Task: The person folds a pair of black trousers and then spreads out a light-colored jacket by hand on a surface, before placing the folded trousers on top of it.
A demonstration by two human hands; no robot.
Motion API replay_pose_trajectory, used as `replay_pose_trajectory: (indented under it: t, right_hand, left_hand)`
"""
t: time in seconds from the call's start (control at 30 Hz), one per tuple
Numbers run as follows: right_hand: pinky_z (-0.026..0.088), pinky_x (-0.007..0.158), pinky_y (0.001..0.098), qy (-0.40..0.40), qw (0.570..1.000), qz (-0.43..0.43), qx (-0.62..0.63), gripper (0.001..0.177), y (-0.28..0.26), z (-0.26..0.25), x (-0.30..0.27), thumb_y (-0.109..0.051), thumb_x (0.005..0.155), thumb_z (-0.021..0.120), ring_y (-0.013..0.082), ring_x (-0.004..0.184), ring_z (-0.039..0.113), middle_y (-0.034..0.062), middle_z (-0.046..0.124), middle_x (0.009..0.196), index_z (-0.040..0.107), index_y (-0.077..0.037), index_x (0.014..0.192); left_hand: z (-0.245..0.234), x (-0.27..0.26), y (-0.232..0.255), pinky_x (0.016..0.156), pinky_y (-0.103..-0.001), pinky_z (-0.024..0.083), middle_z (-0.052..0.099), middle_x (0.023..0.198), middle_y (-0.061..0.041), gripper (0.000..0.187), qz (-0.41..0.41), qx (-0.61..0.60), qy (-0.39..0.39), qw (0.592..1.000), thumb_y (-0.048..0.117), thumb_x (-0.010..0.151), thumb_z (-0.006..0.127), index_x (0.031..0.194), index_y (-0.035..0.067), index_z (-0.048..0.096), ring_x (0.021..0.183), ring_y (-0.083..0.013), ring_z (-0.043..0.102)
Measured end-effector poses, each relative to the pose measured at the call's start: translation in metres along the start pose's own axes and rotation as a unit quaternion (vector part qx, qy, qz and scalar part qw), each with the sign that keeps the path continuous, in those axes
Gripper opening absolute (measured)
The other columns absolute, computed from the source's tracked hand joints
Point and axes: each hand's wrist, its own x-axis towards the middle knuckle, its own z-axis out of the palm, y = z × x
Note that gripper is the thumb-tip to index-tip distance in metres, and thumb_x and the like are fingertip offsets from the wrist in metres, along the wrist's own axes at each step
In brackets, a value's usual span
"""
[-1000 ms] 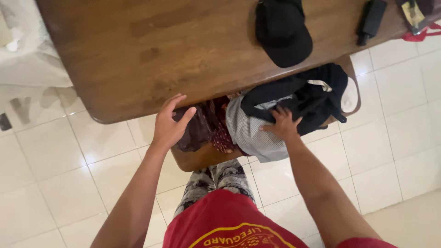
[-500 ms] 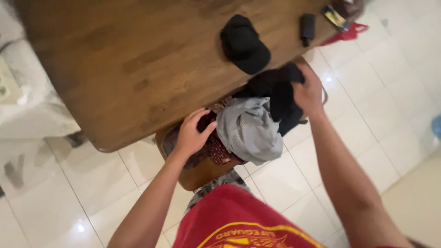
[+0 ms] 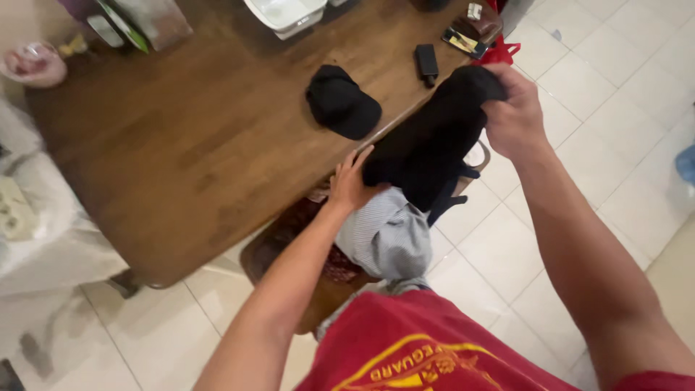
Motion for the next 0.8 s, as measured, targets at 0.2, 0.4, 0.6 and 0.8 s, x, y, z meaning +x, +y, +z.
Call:
replay_pose_trajectory:
  t: [0.2,0.4,0.6,0.8]
  right_hand:
    - [0.062,0.100,0.0352,0.049,0.975,0.004,0.217,0.049,0.023,-0.127,0.058,0.018,0.082,0.041,0.0239,0.106,0.072,0.0122,0.071,0.115,0.061,-0.002,0.122]
    - [0.041,0.113,0.0475,0.008,0.830,-0.119,-0.544,0.095,0.105,-0.195,0.093,-0.010,0.075,0.089,0.0482,0.133,0.049,0.0340,0.049,0.144,0.036,0.010,0.151]
    - [0.032,0.111,0.0513,-0.288,0.864,-0.229,-0.344,0.115,0.107,-0.038,0.070,-0.022,0.057,0.098,0.0514,0.136,0.038,0.0299,0.048,0.150,0.039,0.001,0.152]
    - [0.051,0.069,0.0341,-0.291,0.902,-0.050,-0.314,0.017,0.100,-0.027,0.100,-0.008,0.093,0.078,0.0242,0.071,0.063,0.0138,0.070,0.079,0.078,0.001,0.107]
  left_hand:
    - [0.057,0.057,-0.047,0.077,-0.050,0.052,0.074,0.091,-0.023,0.027,0.074,-0.072,0.268,0.958,0.014,0.072,0.076,0.098,0.008,0.080,0.087,-0.0461,0.068]
    - [-0.005,0.068,0.027,0.066,-0.045,0.053,0.070,0.083,-0.021,0.016,-0.004,-0.142,0.275,0.951,0.018,0.084,0.073,0.095,0.006,0.075,0.079,-0.0398,0.070]
    - [-0.044,0.094,0.127,0.073,-0.046,0.057,0.073,0.087,-0.019,0.026,0.140,0.026,0.151,0.978,0.017,0.067,0.077,0.091,0.008,0.078,0.083,-0.0393,0.071]
    - [-0.094,0.037,0.097,0.079,-0.043,0.056,0.075,0.103,-0.016,0.078,0.072,-0.004,0.073,0.995,0.035,0.055,0.097,0.122,0.008,0.068,0.093,-0.0334,0.072]
